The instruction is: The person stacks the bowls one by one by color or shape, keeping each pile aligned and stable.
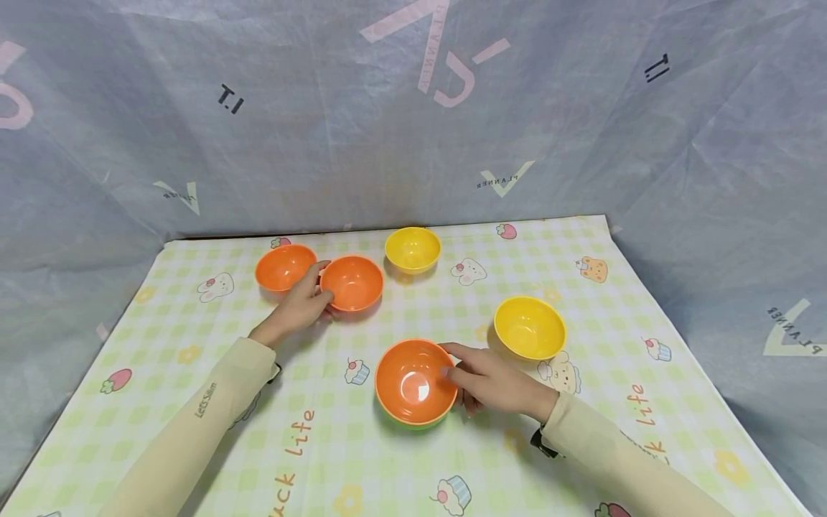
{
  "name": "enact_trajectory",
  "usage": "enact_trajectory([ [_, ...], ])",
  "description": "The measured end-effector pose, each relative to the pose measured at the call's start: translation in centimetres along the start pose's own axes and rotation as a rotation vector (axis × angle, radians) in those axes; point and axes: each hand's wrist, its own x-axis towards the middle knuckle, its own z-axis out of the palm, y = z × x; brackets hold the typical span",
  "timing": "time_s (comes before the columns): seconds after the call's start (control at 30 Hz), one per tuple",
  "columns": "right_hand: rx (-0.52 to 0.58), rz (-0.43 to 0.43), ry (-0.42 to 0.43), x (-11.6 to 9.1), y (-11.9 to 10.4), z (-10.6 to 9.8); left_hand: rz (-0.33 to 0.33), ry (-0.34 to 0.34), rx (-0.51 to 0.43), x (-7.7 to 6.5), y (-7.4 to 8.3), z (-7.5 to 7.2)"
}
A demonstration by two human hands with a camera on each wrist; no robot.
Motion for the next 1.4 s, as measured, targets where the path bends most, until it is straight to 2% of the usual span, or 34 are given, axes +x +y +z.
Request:
enact_trajectory([
  [0.4, -0.001, -0.009, 0.000, 0.0, 0.0, 0.0, 0.121, 0.014, 0.112, -1.1, 0.6, -0.3],
  [0.6, 0.000, -0.013, -0.001, 0.1, -0.1, -0.1, 0.161, 0.027, 0.165, -1.9, 1.2, -0.5],
  [0.8, 0.000, 0.015, 0.008, 0.1, -0.7, -0.1, 0.231, 0.061, 0.210, -2.9, 2.3, -0.9],
  [1.1, 0.015, 0.013, 0.003, -0.4, -3.6, -0.1, 0.355, 0.061, 0.234, -4.6, 4.5, -1.1],
  [1.4, 0.021, -0.002, 0.005, -0.3, -3.4, 0.0, 0.420, 0.038, 0.236, -5.9, 6.4, -0.7],
])
